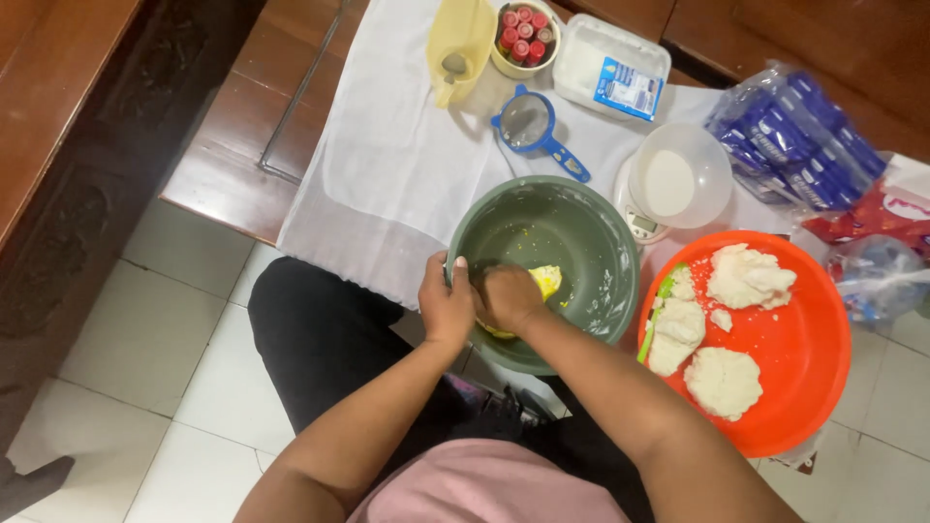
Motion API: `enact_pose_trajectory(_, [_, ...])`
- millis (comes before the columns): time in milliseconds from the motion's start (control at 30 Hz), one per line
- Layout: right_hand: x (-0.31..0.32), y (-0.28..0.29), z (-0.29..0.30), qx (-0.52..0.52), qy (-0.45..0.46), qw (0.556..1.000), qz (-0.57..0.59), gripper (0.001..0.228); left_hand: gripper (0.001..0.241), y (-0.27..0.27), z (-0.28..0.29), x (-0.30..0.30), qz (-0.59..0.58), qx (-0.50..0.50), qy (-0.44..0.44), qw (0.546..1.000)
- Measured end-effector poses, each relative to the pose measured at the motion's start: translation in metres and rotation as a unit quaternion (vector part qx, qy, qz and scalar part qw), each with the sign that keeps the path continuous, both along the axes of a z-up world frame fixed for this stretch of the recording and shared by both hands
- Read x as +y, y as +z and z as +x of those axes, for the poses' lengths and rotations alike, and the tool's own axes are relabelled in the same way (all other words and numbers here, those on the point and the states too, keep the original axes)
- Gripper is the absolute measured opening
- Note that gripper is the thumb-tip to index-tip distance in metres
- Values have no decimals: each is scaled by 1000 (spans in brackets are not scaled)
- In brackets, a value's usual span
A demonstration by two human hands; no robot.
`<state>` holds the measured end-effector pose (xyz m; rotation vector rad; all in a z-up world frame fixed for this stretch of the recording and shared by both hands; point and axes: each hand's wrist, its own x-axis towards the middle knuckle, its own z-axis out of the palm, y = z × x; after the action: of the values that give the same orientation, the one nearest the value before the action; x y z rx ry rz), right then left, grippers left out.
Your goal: Kneading yellow dough in a green bowl on a low table
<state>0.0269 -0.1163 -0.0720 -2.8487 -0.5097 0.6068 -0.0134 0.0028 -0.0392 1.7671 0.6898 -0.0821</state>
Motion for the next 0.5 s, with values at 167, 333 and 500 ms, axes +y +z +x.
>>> enact_pose_trajectory(167, [-39, 2, 31, 86, -156, 984, 30, 58, 25, -17, 18, 11, 2, -32, 15, 999])
enact_pose_trajectory(333, [-48, 14, 6, -11, -131, 984, 121, 54, 26, -7, 20, 15, -6, -41, 2, 999])
enact_pose_trajectory(500, [-20, 8, -11, -135, -77, 934, 322, 42, 30, 25, 22, 9, -33, -33, -2, 999])
